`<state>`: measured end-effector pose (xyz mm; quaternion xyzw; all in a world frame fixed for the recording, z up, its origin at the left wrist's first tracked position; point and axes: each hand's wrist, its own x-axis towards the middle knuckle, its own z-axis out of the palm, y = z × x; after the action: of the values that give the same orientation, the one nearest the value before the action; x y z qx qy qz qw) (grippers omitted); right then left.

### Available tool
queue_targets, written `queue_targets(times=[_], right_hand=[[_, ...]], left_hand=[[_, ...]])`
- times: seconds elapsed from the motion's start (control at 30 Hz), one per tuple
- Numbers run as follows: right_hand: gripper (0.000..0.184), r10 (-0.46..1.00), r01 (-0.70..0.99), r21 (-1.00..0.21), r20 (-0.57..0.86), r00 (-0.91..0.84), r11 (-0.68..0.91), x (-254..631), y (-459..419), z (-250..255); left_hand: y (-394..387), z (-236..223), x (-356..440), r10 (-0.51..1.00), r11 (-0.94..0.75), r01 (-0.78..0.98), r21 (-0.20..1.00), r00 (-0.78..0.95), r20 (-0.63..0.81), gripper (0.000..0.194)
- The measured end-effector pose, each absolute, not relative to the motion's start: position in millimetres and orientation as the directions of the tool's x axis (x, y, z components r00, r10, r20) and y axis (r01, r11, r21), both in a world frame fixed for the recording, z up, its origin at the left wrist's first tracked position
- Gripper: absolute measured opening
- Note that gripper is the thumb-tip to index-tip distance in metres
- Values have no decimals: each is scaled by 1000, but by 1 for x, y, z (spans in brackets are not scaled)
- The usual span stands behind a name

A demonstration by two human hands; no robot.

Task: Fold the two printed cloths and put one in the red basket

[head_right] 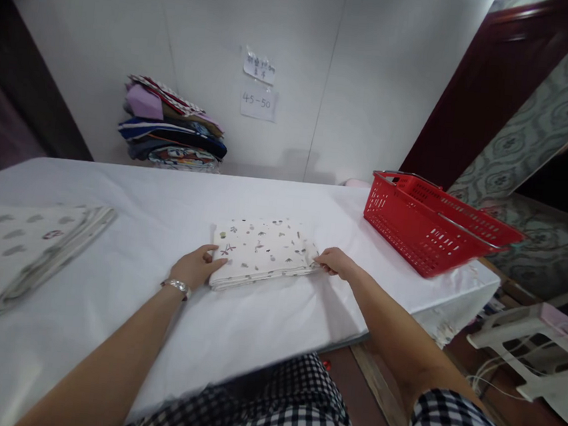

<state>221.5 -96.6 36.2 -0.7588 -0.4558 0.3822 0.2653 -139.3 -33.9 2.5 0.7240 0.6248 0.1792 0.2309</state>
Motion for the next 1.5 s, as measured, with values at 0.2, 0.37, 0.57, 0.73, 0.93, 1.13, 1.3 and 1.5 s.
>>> queue_targets(times=[0.2,0.37,0.57,0.73,0.93,1.13,1.3,1.5], right_hand=[[24,883,538,-703,-326,338,-465,224,-94,28],[23,871,542,-681,-378,315,-492,224,-95,32],[31,834,545,-634,-462,302,-549,218,-99,34],[32,846,567,-630,-424,323,-531,216,-101,33],[28,853,497,-693,-403,332,-521,218,-99,24],[22,865,444,-751,-355,354,-489,221,-96,19],[18,878,425,-782,-318,357,-456,223,-96,19],[20,886,423,-786,-335,322,-451,226,-99,17]], left_hand=[[-34,3,-139,987,-114,824,555,156,-28,53],[-36,7,-139,987,-108,825,554,157,-42,53],[-37,7,-138,987,-113,824,555,159,-35,52],[-36,8,-138,987,-107,828,551,154,-39,53],[-34,5,-139,988,-108,822,559,150,-30,53],[-32,1,-140,988,-113,823,556,153,-26,53],[-33,2,-140,988,-115,823,557,155,-25,51],[-33,2,-139,989,-112,825,554,148,-21,51]])
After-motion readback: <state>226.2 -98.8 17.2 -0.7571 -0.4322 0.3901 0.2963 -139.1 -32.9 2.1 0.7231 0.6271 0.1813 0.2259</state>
